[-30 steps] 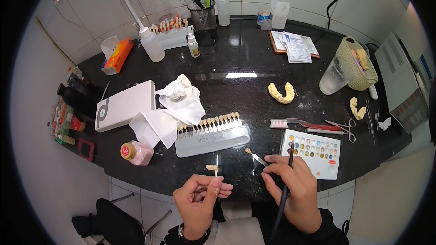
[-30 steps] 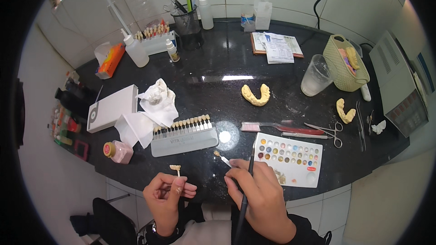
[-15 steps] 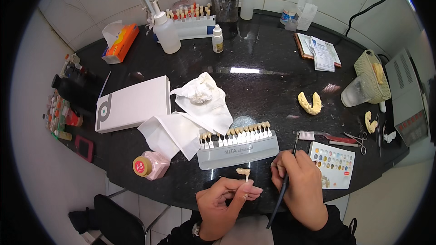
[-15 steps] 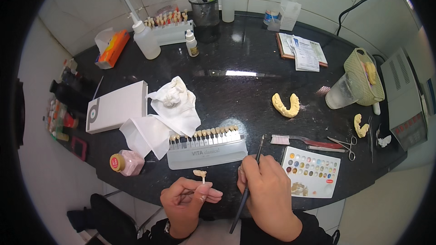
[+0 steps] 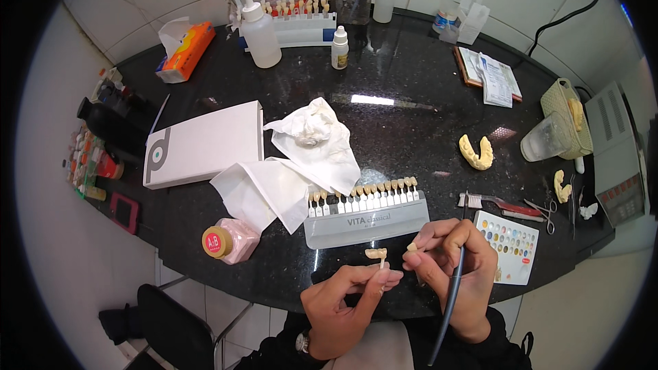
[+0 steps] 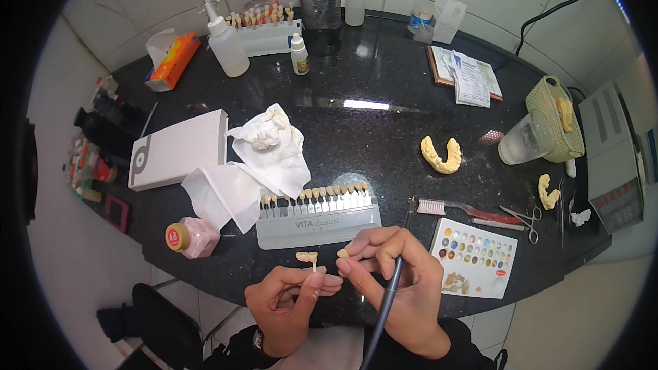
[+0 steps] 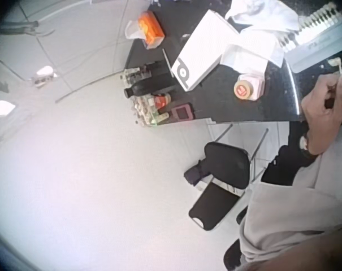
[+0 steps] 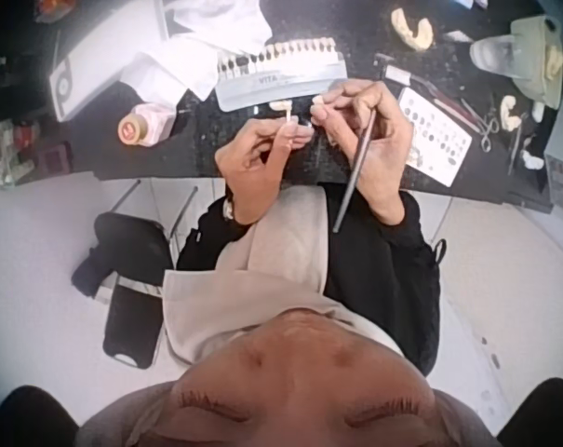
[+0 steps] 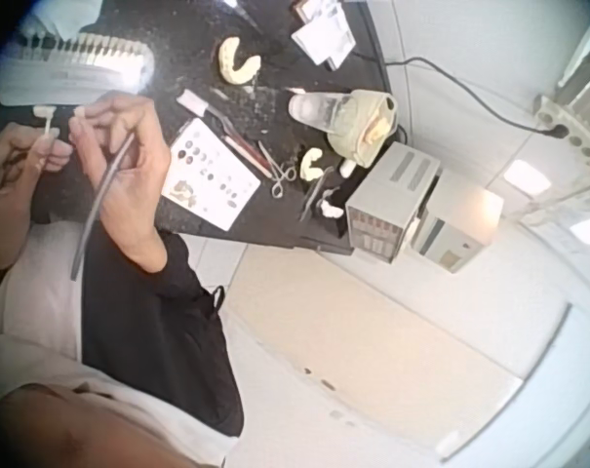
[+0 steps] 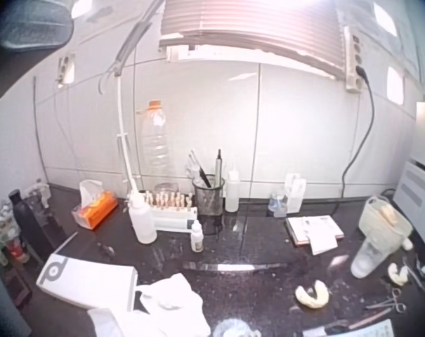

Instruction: The person applies stains to a dental bridge using a fine brush, repeatedly dipping the brush into a palette of colors and carefully painting the surfaces of the prosthetic teeth.

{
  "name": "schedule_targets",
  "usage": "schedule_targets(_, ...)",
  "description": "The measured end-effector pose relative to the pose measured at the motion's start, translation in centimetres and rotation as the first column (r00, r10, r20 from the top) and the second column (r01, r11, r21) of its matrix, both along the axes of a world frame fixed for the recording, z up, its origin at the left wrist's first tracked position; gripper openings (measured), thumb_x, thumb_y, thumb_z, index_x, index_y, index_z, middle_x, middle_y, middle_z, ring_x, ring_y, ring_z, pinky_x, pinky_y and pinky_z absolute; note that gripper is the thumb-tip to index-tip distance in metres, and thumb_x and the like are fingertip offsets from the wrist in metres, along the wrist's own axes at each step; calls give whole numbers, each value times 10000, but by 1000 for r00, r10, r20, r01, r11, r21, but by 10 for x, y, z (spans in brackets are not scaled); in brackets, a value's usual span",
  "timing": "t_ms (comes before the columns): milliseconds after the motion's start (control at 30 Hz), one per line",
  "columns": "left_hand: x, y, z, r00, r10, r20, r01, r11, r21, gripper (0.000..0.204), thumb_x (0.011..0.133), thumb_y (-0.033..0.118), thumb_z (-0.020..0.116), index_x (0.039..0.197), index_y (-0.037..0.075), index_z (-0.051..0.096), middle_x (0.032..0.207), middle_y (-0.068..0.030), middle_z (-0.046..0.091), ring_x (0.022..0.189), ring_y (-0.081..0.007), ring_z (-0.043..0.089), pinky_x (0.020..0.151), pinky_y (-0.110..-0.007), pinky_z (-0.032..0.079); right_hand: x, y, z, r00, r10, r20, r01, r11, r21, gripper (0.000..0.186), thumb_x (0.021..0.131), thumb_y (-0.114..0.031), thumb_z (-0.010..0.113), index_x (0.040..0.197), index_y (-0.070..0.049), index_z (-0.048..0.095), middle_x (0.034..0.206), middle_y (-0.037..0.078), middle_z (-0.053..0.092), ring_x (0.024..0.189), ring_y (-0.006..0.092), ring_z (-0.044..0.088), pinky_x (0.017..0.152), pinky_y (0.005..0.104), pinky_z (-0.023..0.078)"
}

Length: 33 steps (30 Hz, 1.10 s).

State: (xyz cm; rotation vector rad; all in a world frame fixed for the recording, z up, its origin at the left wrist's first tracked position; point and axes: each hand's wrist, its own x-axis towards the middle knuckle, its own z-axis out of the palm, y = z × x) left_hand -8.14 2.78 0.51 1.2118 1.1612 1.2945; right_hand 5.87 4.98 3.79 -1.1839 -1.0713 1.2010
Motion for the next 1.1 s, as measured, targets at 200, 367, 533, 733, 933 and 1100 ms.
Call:
schedule_targets(200,4,-4,-6,997,81,-6,-81,997,19,76,820,-16,628,863,-74,605,807,-139,688,736,-151,678,641,-230,549,-9,-2,-7,998,-26,-52,28,999,36,305,770,143,605,705,-24,358,958,185,544,916,210,627,785,270,570)
schedule_targets(367,5,-5,-10,993,115,-36,-112,991,80,77,808,-14,642,853,-70,612,793,-136,689,715,-147,680,618,-226,543,-13,-4,-11,992,-30,-120,36,998,54,305,774,144,595,708,-20,347,983,177,511,951,260,625,799,295,578)
schedule_targets(533,7,-6,-11,988,146,-53,-140,985,96,80,804,-9,648,849,-69,618,790,-133,690,694,-148,679,604,-227,539,-12,-7,-14,995,-32,-91,40,996,80,308,771,151,594,706,-19,345,982,176,508,944,274,631,791,288,581)
schedule_targets(733,6,-6,-6,978,163,-127,-147,981,124,96,799,-8,655,867,-70,625,789,-130,689,704,-155,679,608,-230,538,-7,-12,-22,1000,-15,-17,17,988,154,324,752,147,625,699,-26,356,939,180,539,898,265,651,743,252,571)
schedule_targets(933,9,-6,-7,974,200,-108,-184,972,146,98,796,-16,655,875,-70,631,776,-139,684,709,-163,680,603,-235,536,-4,-19,-23,998,-37,47,28,982,188,343,736,108,672,675,-27,362,946,194,560,896,260,657,733,254,545)
schedule_targets(1100,8,-4,-4,973,211,-95,-200,973,113,97,792,-23,656,873,-72,637,764,-136,681,702,-155,675,594,-231,530,4,-21,-14,955,9,298,-59,986,159,361,715,46,723,688,-22,370,964,187,554,971,259,629,725,255,550)
